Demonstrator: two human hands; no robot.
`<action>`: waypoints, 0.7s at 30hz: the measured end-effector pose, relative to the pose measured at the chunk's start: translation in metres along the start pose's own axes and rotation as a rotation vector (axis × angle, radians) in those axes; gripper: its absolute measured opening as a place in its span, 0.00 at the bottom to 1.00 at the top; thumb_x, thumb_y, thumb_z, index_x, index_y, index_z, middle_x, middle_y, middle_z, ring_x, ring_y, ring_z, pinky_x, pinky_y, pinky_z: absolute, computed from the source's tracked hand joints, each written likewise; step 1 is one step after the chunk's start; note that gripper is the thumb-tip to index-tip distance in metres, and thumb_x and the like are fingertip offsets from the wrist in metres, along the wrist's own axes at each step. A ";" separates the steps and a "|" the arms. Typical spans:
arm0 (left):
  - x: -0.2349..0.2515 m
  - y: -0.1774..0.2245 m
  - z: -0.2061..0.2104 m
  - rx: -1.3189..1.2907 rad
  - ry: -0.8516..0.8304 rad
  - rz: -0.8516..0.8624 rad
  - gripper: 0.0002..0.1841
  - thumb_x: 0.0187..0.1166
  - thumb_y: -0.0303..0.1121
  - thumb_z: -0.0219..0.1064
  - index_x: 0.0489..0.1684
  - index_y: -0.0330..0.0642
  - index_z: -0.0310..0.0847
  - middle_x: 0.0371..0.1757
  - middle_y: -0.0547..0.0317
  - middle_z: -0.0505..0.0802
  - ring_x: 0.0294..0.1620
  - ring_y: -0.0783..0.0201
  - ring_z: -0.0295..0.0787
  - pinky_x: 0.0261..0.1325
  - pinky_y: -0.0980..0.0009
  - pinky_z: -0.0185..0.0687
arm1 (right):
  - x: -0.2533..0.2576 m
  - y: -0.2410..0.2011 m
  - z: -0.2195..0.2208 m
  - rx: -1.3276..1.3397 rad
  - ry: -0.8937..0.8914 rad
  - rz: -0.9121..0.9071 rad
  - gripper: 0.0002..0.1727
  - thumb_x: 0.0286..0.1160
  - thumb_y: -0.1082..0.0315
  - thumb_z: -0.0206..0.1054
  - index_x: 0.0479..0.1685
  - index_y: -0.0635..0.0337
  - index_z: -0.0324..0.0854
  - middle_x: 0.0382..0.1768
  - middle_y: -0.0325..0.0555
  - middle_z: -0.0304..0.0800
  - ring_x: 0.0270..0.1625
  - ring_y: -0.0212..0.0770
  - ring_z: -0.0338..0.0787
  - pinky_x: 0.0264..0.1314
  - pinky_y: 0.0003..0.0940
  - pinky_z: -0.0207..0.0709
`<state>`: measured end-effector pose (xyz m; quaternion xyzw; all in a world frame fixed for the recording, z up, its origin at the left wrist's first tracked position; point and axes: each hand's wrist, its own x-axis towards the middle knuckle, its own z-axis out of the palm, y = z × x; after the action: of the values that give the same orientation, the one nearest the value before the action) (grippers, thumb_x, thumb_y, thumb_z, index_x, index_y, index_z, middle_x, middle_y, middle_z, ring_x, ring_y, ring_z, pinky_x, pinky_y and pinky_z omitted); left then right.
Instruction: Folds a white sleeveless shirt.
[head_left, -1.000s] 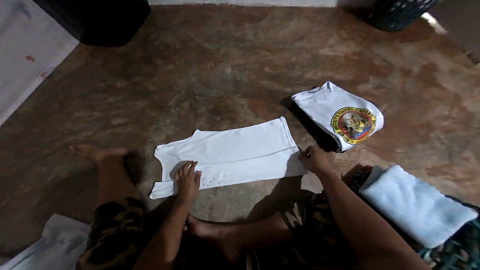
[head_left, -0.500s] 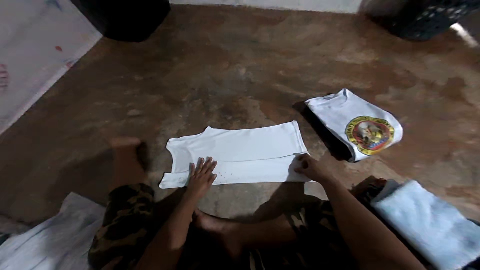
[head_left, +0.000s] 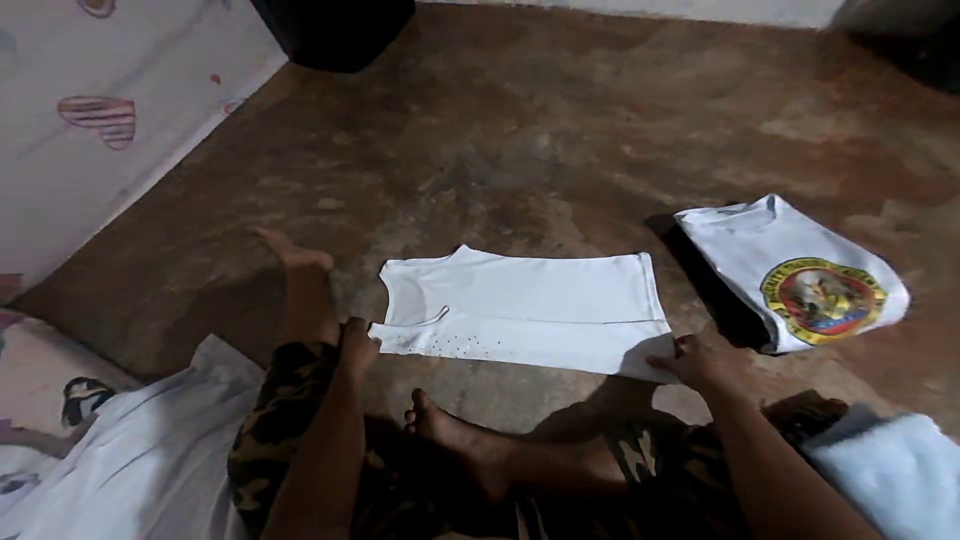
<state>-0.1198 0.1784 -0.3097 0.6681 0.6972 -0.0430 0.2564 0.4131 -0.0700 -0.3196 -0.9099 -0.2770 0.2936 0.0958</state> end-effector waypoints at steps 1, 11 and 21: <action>0.002 -0.001 0.004 -0.014 -0.008 0.004 0.33 0.77 0.32 0.73 0.81 0.28 0.67 0.84 0.31 0.72 0.86 0.39 0.66 0.87 0.45 0.61 | 0.000 0.000 -0.001 0.010 -0.014 0.004 0.43 0.62 0.58 0.85 0.77 0.68 0.71 0.68 0.73 0.81 0.73 0.71 0.80 0.74 0.70 0.69; -0.014 0.003 -0.018 0.161 -0.163 -0.007 0.31 0.73 0.23 0.72 0.80 0.35 0.72 0.81 0.32 0.76 0.84 0.36 0.68 0.84 0.40 0.64 | 0.006 0.018 0.001 0.077 -0.255 0.103 0.25 0.72 0.67 0.78 0.66 0.68 0.81 0.54 0.67 0.86 0.49 0.56 0.85 0.55 0.56 0.77; -0.013 0.006 -0.005 0.262 -0.173 0.003 0.41 0.66 0.29 0.80 0.83 0.31 0.65 0.87 0.34 0.68 0.90 0.37 0.57 0.86 0.42 0.63 | 0.009 0.037 -0.003 0.043 -0.215 0.079 0.35 0.71 0.62 0.80 0.75 0.68 0.71 0.54 0.69 0.84 0.45 0.58 0.86 0.51 0.56 0.79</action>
<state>-0.1156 0.1694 -0.2982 0.6906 0.6599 -0.1906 0.2264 0.4373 -0.0962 -0.3341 -0.8811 -0.2432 0.3988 0.0733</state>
